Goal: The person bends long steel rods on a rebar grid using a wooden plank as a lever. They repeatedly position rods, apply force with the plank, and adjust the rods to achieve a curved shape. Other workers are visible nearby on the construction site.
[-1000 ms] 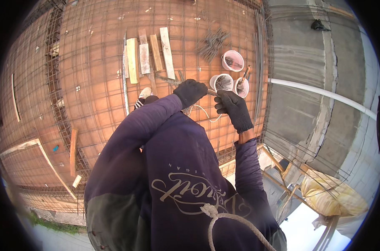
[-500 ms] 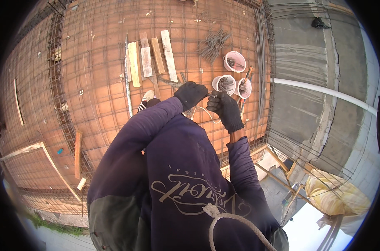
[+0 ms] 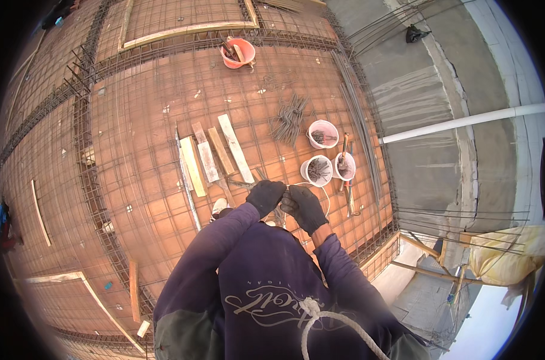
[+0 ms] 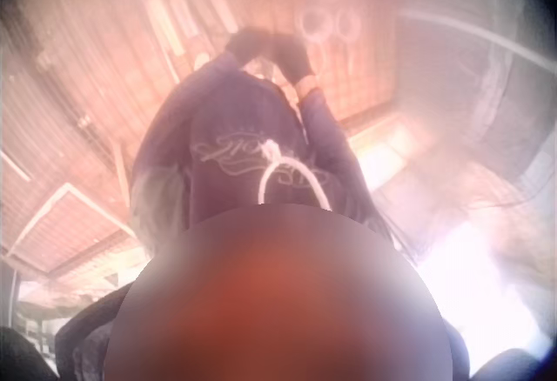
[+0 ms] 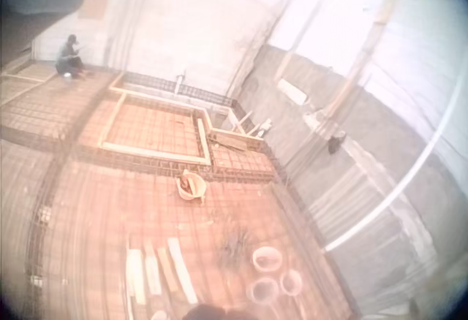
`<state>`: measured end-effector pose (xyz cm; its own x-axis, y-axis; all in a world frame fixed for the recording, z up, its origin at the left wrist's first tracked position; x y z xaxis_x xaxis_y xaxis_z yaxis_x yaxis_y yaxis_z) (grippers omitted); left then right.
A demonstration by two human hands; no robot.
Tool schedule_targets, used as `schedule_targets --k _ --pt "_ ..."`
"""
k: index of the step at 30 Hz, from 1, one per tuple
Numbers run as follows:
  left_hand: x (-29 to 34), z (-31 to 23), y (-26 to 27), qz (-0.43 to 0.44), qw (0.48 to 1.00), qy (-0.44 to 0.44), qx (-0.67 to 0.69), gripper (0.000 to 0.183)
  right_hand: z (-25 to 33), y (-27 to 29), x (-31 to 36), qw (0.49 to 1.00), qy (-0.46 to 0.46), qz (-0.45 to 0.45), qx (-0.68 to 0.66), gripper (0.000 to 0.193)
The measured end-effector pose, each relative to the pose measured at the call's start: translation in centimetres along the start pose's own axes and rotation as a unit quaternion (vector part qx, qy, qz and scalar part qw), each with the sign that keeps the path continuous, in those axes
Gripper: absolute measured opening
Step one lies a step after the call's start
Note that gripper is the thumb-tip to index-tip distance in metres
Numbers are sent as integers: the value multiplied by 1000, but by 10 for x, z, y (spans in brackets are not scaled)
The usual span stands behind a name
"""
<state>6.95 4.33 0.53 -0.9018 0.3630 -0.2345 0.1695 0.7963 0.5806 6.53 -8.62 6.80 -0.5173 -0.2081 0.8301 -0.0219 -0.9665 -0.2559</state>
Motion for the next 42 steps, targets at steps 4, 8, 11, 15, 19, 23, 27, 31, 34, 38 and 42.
schedule_targets --k 4,8,11,15,19,23,27,31,34,38,42 --pt "0 0 -2 8 1000 -8 -23 12 -4 -7 -1 995 -9 84 -59 27" --pt "-1 -3 -1 24 998 -23 -57 12 -12 -3 0 994 -6 4 -106 28" --pt "1 0 -2 51 998 37 -20 16 -7 -2 2 997 54 -44 18 20" --pt "4 -5 0 60 998 10 26 20 -5 9 0 993 61 -92 33 21" --pt "8 -5 1 24 996 29 84 24 0 21 4 988 69 -110 81 22" --pt "13 3 -4 -14 987 94 128 28 7 23 16 974 91 -102 180 23" --pt "13 1 -4 -77 988 32 133 27 17 17 17 966 92 -104 216 22" --pt "6 4 -15 -50 997 -2 56 18 29 17 17 960 108 -108 236 23" --pt "-1 5 -23 -58 997 -1 45 14 39 24 12 962 94 -106 234 20" --pt "-18 1 -37 -76 997 -10 11 17 54 41 3 984 34 -54 164 21" --pt "-29 -1 -52 -87 995 -29 -42 22 58 58 3 996 -10 -29 78 53"
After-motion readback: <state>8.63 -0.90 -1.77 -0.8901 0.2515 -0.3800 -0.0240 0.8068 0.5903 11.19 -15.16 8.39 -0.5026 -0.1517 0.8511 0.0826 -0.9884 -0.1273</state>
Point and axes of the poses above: each hand's wrist, its own x-axis away from the middle knuckle, its own y-axis out of the back of the hand, z = x × y, the point moved 6 cm from there along -x, towards the middle knuckle, and after that the axes turned 11 degrees about -y, right-handed, at the moved point
